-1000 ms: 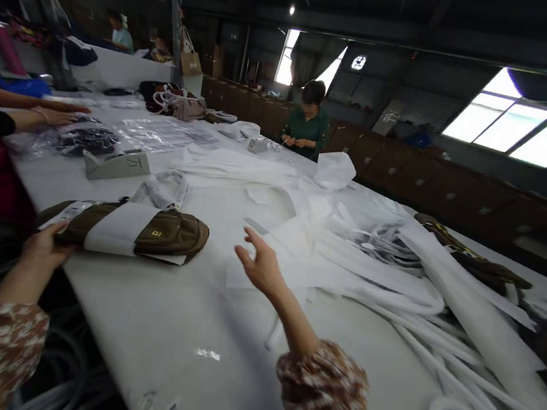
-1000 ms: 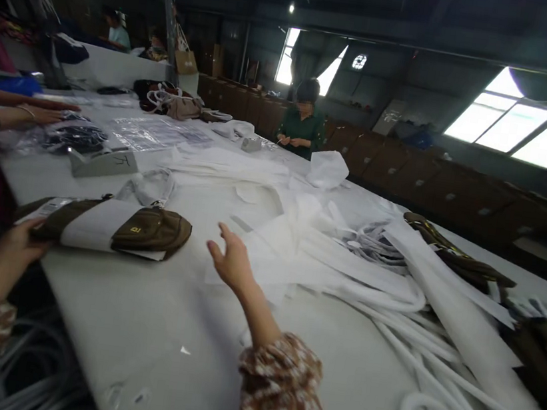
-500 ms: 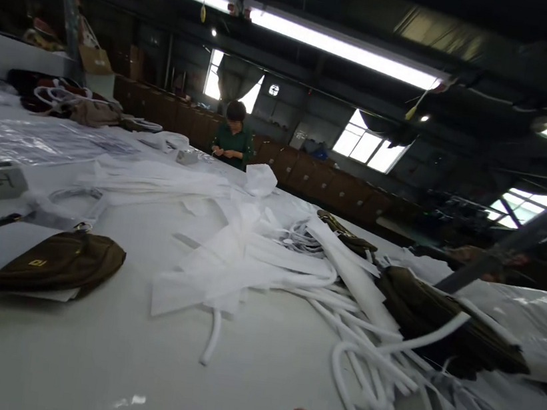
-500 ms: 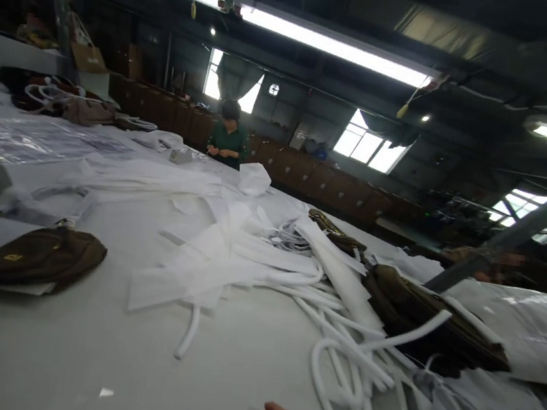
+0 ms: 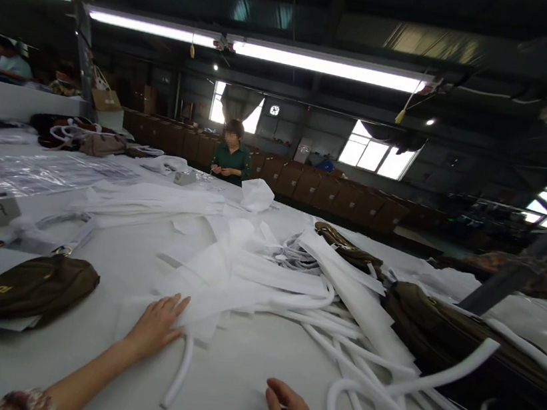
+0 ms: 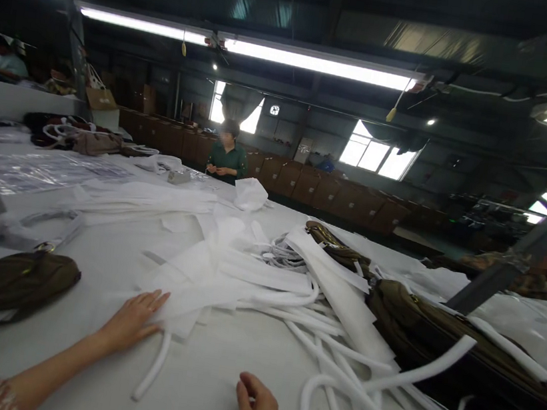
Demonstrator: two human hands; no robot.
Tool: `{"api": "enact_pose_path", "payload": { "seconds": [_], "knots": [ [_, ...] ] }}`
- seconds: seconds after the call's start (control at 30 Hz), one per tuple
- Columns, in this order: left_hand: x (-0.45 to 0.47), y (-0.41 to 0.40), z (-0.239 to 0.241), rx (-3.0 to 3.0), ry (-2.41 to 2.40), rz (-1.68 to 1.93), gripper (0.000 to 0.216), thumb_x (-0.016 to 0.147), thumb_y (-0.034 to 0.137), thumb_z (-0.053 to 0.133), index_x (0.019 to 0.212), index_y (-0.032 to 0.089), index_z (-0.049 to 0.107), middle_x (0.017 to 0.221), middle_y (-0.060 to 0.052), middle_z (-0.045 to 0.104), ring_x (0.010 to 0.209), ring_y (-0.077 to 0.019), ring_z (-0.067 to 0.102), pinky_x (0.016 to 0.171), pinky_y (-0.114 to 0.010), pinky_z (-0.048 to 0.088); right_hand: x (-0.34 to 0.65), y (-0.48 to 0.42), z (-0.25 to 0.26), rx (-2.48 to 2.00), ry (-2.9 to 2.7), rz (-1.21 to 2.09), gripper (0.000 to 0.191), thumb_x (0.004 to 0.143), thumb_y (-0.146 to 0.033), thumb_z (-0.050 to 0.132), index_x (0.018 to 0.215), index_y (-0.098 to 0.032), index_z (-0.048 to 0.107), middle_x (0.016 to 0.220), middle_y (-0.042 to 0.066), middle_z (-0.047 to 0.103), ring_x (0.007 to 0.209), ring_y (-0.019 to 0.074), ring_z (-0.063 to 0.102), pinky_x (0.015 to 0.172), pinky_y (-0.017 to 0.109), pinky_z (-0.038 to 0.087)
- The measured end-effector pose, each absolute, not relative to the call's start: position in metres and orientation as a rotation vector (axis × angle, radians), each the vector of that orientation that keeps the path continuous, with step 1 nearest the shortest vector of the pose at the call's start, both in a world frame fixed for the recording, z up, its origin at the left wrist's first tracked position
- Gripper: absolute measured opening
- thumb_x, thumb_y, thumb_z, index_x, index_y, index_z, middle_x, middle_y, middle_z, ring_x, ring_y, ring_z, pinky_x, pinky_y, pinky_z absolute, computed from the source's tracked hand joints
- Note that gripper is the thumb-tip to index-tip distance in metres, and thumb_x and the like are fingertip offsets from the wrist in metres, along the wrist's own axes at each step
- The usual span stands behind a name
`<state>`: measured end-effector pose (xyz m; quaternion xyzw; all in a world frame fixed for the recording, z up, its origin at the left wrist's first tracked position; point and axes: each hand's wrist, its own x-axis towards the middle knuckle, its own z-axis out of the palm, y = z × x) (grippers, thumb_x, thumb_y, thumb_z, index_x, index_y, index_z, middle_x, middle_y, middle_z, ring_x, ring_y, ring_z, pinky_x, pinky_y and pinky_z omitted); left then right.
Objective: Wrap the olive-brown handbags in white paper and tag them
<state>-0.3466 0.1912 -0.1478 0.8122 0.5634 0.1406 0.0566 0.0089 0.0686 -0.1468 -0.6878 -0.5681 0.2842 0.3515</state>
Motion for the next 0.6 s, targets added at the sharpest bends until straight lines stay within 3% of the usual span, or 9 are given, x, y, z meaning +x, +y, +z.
{"api": "enact_pose_path", "payload": {
  "seconds": [0.07, 0.17, 0.27, 0.37, 0.5, 0.6],
  "knots": [
    [-0.329, 0.202, -0.151, 2.486, 1.716, 0.322, 0.039, 0.087, 0.022, 0.05, 0.125, 0.023, 0.056, 0.131, -0.01, 0.056, 0.118, -0.0266, 0.05, 0.1, -0.041, 0.039, 0.014, 0.083, -0.158, -1.769, -1.436, 0.77, 0.049, 0.074, -0.053, 0.051, 0.1, -0.018, 0.073, 0.105, 0.009, 0.072, 0.098, 0.026, 0.067, 0.081, 0.032, 0.053],
    [-0.327, 0.208, -0.153, 2.489, 1.713, 0.308, 0.031, 0.09, 0.017, 0.041, 0.109, 0.022, 0.065, 0.114, -0.007, 0.064, 0.106, -0.0231, 0.057, 0.095, -0.038, 0.045, 0.011, 0.106, -0.161, -1.736, -1.296, 0.904, 0.053, 0.071, -0.062, 0.055, 0.094, -0.017, 0.072, 0.097, 0.011, 0.073, 0.094, 0.0266, 0.067, 0.079, 0.031, 0.052],
    [-0.33, 0.199, -0.16, 2.548, 1.671, 0.369, 0.042, 0.086, 0.005, 0.035, 0.112, 0.021, 0.063, 0.113, -0.007, 0.065, 0.105, -0.0211, 0.058, 0.094, -0.036, 0.048, -0.014, 0.136, -0.152, -1.724, -0.954, 1.191, 0.059, 0.067, -0.071, 0.056, 0.086, -0.016, 0.067, 0.08, 0.012, 0.072, 0.075, 0.0242, 0.068, 0.063, 0.03, 0.053],
    [-0.323, 0.179, -0.165, 2.737, 1.422, 0.552, 0.067, 0.074, -0.007, 0.029, 0.129, 0.024, 0.053, 0.122, -0.006, 0.062, 0.109, -0.0185, 0.058, 0.097, -0.034, 0.049, -0.051, 0.169, -0.139, -1.579, -0.642, 1.396, 0.054, 0.063, -0.065, 0.067, 0.087, -0.016, 0.063, 0.073, 0.009, 0.069, 0.063, 0.0194, 0.066, 0.054, 0.026, 0.05],
    [-0.299, 0.142, -0.153, 2.847, 1.029, 0.821, 0.062, 0.081, -0.001, 0.032, 0.137, 0.023, 0.044, 0.116, -0.01, 0.064, 0.103, -0.0199, 0.061, 0.095, -0.035, 0.051, -0.085, 0.204, -0.121, -1.362, -0.521, 1.397, 0.032, 0.06, -0.039, 0.075, 0.076, -0.017, 0.058, 0.064, 0.002, 0.063, 0.055, 0.013, 0.06, 0.052, 0.023, 0.047],
    [-0.277, 0.107, -0.132, 2.652, 0.822, 0.925, 0.043, 0.093, 0.017, 0.034, 0.131, 0.024, 0.052, 0.1, -0.01, 0.069, 0.088, -0.0183, 0.065, 0.083, -0.027, 0.056, -0.086, 0.208, -0.1, -1.339, -0.484, 1.315, 0.02, 0.065, -0.031, 0.067, 0.074, -0.018, 0.054, 0.058, -0.002, 0.058, 0.052, 0.0114, 0.055, 0.053, 0.022, 0.047]
  ]
}}
